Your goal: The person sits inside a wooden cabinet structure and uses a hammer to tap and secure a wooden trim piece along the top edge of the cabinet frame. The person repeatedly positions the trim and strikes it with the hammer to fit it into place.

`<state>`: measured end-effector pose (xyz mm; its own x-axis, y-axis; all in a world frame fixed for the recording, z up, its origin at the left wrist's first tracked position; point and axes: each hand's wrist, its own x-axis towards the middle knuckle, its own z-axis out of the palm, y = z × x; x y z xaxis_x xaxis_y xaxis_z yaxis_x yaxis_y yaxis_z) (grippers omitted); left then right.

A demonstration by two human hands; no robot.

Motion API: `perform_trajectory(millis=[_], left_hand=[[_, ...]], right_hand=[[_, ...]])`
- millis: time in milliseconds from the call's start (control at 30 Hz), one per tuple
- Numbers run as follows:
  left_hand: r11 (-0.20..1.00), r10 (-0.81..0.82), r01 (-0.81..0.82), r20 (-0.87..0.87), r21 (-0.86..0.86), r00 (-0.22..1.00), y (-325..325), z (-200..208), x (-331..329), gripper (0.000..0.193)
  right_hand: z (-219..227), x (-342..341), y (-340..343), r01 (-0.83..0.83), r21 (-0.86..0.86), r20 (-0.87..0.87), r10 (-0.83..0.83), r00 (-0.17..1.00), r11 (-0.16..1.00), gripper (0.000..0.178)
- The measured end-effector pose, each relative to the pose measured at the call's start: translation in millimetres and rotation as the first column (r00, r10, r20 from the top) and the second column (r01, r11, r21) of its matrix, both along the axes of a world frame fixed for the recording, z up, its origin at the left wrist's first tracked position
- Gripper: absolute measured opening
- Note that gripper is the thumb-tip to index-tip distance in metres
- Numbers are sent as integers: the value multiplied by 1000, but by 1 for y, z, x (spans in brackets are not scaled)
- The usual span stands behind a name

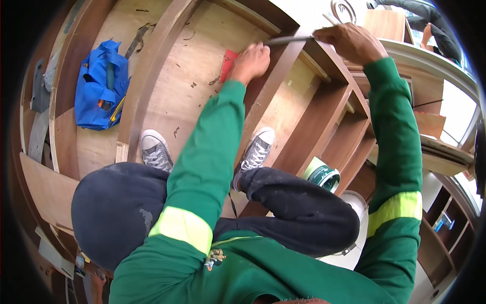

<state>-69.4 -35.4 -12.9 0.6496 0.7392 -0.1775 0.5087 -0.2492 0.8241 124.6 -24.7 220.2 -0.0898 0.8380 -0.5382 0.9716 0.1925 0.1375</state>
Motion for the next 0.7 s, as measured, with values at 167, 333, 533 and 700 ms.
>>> perform_trajectory(millis=[167,333,533,700], left_hand=[[972,-223,233,-241,13,945,14,15,-16,35],[992,35,-43,-67,-115,997,3,8,-17,45],[961,-242,267,-247,71,938,4,12,-28,37],[990,-118,125,-109,59,987,-13,-7,-42,38]], right_hand=[[8,-21,-17,17,-7,-38,-17,999,1000,26],[4,-24,-34,70,76,11,-71,997,995,25],[12,-34,-73,33,24,-34,-32,999,999,25],[17,-69,-84,-54,150,13,53,999,987,27]])
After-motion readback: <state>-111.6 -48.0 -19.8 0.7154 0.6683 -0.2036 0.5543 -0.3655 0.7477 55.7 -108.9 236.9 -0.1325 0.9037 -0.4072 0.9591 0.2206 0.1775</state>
